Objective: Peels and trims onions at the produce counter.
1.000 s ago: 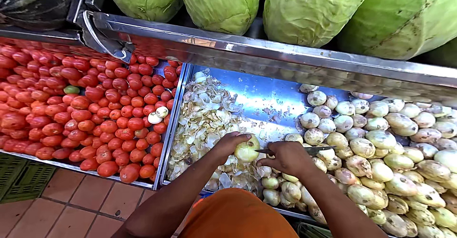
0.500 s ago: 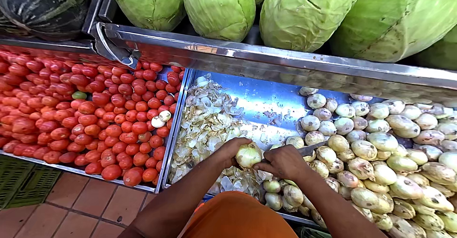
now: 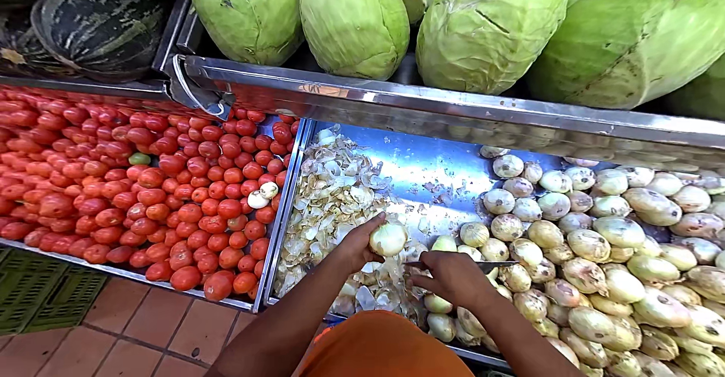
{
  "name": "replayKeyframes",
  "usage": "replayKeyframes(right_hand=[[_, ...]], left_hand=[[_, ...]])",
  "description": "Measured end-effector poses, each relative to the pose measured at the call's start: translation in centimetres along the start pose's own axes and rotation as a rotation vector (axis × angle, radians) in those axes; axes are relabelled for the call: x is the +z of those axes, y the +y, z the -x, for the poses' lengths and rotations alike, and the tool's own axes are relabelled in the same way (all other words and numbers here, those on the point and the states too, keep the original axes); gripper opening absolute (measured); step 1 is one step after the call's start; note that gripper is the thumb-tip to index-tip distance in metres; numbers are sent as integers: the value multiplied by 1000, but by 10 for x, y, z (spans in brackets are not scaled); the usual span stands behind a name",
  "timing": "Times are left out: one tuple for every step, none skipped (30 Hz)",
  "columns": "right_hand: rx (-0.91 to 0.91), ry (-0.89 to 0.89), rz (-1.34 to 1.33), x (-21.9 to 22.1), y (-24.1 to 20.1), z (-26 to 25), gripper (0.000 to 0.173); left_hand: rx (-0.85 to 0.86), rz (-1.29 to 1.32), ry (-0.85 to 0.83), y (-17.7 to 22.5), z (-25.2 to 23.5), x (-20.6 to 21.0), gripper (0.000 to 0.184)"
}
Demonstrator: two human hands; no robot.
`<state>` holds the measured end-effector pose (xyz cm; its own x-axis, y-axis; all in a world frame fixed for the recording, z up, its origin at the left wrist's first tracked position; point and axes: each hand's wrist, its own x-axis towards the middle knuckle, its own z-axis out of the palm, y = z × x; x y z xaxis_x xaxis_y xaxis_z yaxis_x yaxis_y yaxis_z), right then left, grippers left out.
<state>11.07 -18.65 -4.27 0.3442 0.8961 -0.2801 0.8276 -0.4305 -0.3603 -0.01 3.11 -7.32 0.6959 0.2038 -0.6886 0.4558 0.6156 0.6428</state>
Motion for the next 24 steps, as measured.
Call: replayKeyframes(right_hand=[[24, 25, 4, -4, 0, -1, 70], [49, 27, 15, -9, 0, -2, 70], [71, 17, 31, -13, -1, -4, 73], [99, -13, 49, -19, -2, -6, 76], [129, -53, 61, -23, -5, -7, 78], [156, -95, 71, -27, -9, -8, 80], [177, -127, 85, -30, -12, -9, 82], [195, -157, 98, -32, -15, -9, 83], [210, -184, 106, -34, -17, -8, 84], [218, -202, 112, -34, -18, -8, 84], [223, -215, 115, -34, -19, -7, 84], [221, -222, 113, -32, -20, -8, 84], [215, -230, 106, -29, -20, -8, 84], [206, -236, 94, -26, -19, -9, 84], [198, -244, 78, -24, -20, -11, 83], [188, -250, 66, -22, -20, -12, 83], [174, -252, 59, -20, -19, -14, 83], [153, -247, 65, -18, -18, -15, 83], [126, -236, 82, -16, -17, -16, 83], [92, -214, 105, -14, -16, -16, 84], [48, -183, 131, -11, -14, -16, 84], [1, -155, 153, -7, -12, -17, 84], [-49, -124, 173, -3, -9, -17, 83], [-92, -103, 190, 0, -6, -18, 82]], left_hand=[[23, -37, -10, -1, 2, 0, 58], [46, -70, -20, -1, 5, 1, 50], [60, -104, -32, -1, 8, 3, 44], [64, -134, -46, 0, 11, 4, 43], [65, -157, -60, 1, 14, 5, 44], [64, -173, -72, 2, 17, 7, 47], [59, -176, -78, 3, 20, 9, 49], [55, -172, -82, 3, 22, 11, 50], [54, -163, -82, 3, 23, 12, 51], [56, -154, -78, 1, 24, 14, 51], [60, -151, -67, 0, 25, 15, 50], [65, -155, -51, -2, 26, 17, 48], [70, -159, -31, -4, 26, 18, 48], [81, -166, -9, -7, 25, 20, 50], [97, -176, 12, -11, 25, 23, 53], [116, -186, 31, -16, 25, 25, 57], [134, -194, 51, -20, 25, 28, 60], [154, -201, 71, -24, 25, 31, 63], [175, -208, 96, -28, 26, 34, 65], [194, -210, 121, -31, 27, 36, 65], [212, -212, 146, -34, 26, 38, 64], [231, -222, 172, -37, 25, 39, 62], [249, -243, 192, -39, 21, 39, 60], [259, -270, 202, -41, 17, 39, 58]])
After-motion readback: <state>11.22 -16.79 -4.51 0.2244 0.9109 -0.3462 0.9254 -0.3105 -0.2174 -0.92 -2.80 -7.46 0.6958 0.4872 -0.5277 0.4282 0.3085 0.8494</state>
